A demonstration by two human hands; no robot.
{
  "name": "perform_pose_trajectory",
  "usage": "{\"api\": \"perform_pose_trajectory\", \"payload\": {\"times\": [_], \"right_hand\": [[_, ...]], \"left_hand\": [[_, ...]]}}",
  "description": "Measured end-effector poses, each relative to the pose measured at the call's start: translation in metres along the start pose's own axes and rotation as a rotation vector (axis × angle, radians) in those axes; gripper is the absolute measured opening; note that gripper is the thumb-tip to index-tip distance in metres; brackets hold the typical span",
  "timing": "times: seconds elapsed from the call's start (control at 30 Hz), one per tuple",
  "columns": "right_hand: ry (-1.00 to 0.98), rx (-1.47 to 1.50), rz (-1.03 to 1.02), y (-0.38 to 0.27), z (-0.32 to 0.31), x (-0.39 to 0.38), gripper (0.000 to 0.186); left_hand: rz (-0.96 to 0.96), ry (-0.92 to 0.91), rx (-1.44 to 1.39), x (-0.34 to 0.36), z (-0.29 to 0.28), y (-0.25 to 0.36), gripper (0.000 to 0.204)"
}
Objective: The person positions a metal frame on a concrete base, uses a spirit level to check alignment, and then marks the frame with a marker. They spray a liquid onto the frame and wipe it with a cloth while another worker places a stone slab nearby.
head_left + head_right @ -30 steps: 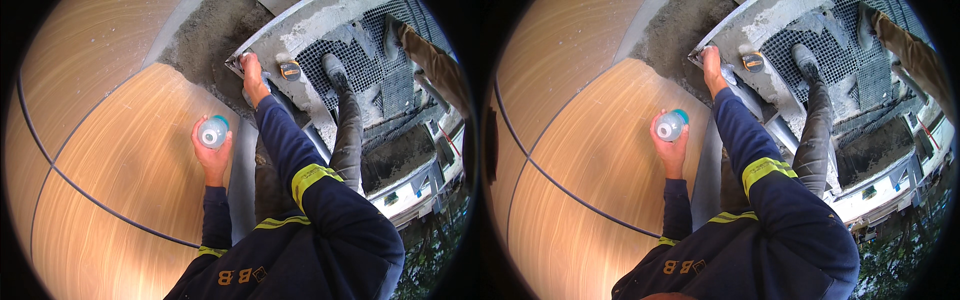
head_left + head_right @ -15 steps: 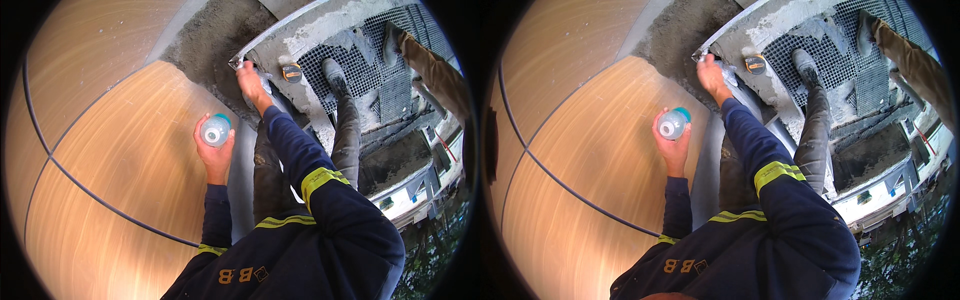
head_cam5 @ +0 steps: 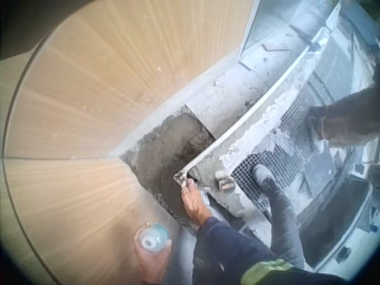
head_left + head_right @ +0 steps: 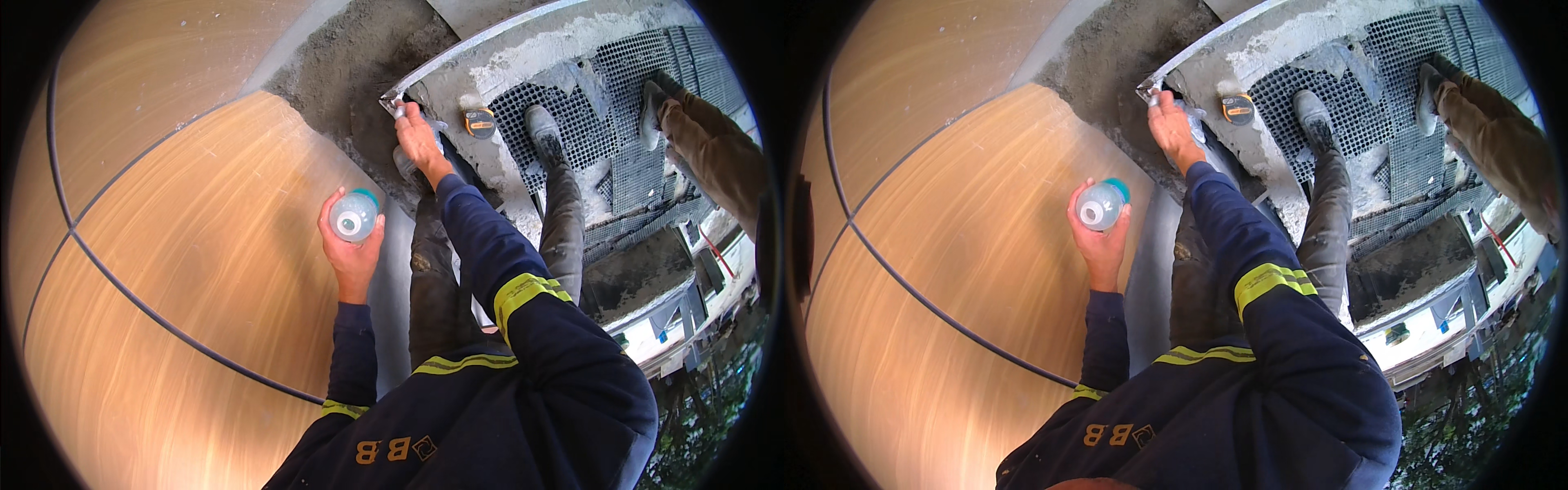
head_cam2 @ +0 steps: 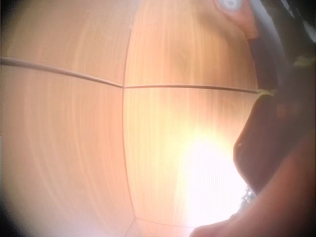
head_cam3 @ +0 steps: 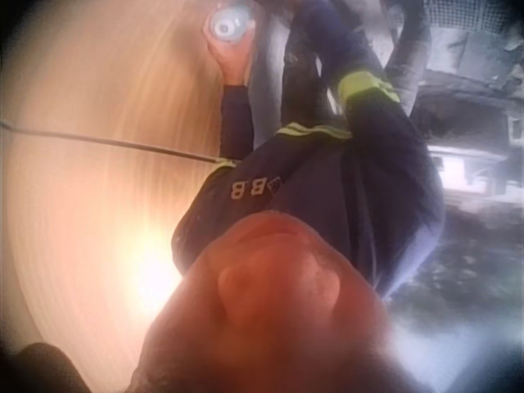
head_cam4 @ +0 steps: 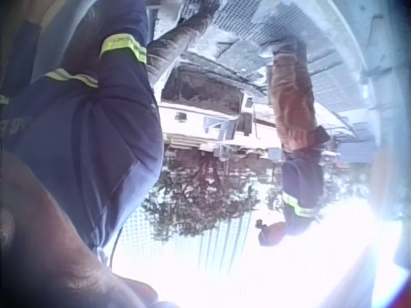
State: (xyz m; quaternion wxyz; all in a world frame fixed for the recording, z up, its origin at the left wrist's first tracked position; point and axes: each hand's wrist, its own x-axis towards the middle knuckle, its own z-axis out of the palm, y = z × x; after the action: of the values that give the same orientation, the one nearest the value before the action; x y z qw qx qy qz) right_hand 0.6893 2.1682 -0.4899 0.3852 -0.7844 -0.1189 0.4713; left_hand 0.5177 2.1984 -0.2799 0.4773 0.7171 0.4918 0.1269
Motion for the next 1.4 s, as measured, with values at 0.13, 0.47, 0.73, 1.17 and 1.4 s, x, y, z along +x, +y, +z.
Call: {"api": "perform_pose_trajectory", "payload": {"times": [0.13,0.47,0.73,1.17,1.4], "right_hand": [[0.053,0.083,0.109,0.015,0.002,0.018,0.053],[0.075,-0.054,0.010,-0.008,-0.012,-0.029,0.060],[-0.123,0.071,0.021,-0.048,-0.134,-0.191,0.065],[0.143,0.550,-0.259,-0.203,-0.261,-0.343,0.044],[0.094,0.907,-0.349,-0.245,-0.270,-0.426,0.033]], "left_hand": [[0.006,0.009,0.023,-0.001,0.000,-0.001,0.079],[0.043,0.070,-0.047,-0.009,-0.004,0.019,0.079],[0.135,0.158,-0.121,-0.019,-0.040,0.075,0.082],[0.409,0.248,-0.308,-0.012,-0.135,0.197,0.076],[0.606,0.135,-0.279,-0.013,-0.129,0.251,0.075]]}}
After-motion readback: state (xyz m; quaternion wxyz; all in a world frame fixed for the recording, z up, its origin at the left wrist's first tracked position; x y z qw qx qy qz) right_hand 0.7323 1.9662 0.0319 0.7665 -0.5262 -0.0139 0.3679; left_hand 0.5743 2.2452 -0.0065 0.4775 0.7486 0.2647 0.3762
